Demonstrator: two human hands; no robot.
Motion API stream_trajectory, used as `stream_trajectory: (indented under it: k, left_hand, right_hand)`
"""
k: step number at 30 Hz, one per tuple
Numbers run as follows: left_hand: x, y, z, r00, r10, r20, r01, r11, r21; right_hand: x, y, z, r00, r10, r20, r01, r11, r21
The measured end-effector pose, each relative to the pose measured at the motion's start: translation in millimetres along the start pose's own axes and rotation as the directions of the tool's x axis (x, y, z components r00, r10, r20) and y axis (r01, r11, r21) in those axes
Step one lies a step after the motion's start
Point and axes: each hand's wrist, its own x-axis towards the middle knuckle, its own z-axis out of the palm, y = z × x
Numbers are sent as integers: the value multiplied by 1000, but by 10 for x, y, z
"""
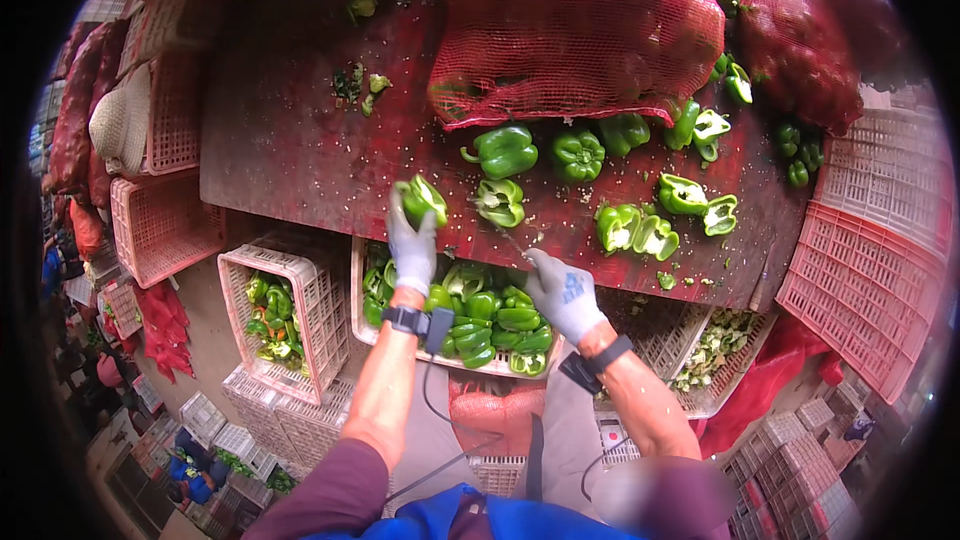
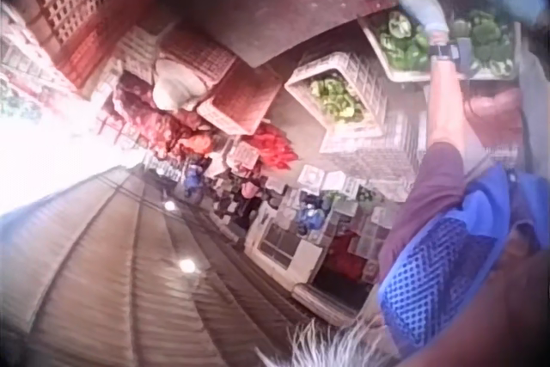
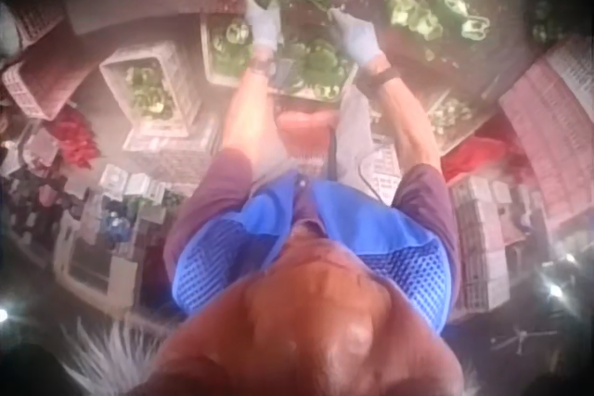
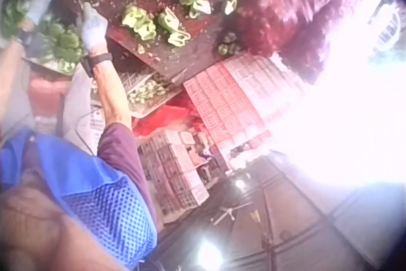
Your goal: Cutting and sorting green bell peppers at a processing table.
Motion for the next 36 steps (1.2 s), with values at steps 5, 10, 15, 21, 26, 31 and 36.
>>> stream_trajectory:
  k: [5,10,15,21,26,31,36]
  left_hand:
    - [489,786,43,890,420,180,-457,811,366]
    - [572,1460,560,748,467,472,-647,672,360]
    - [602,1145,780,869,-33,494,19,999,34]
    - [319,973,992,921,142,363,-146,989,-15]
    - [235,948,968,900,158,407,-124,986,-109]
    - [280,999,922,880,22,474,12,998,-68]
    - [207,934,930,904,32,426,10,995,-97]
  right_hand:
    - [-392,123,-3,935,322,-147,-288,934,213]
    - [-410,210,135,860,472,-195,-404,863,304]
    - [-216,127,105,821,528,-217,-414,813,410]
    - [37,51,8,804,554,-213,-440,797,414]
    - [201,-1,-90,854,494,-163,-456,862,222]
    - [441,25,-154,876,482,-31,-482,875,-44]
    - [926,276,-73,873,470,127,-446,877,-181]
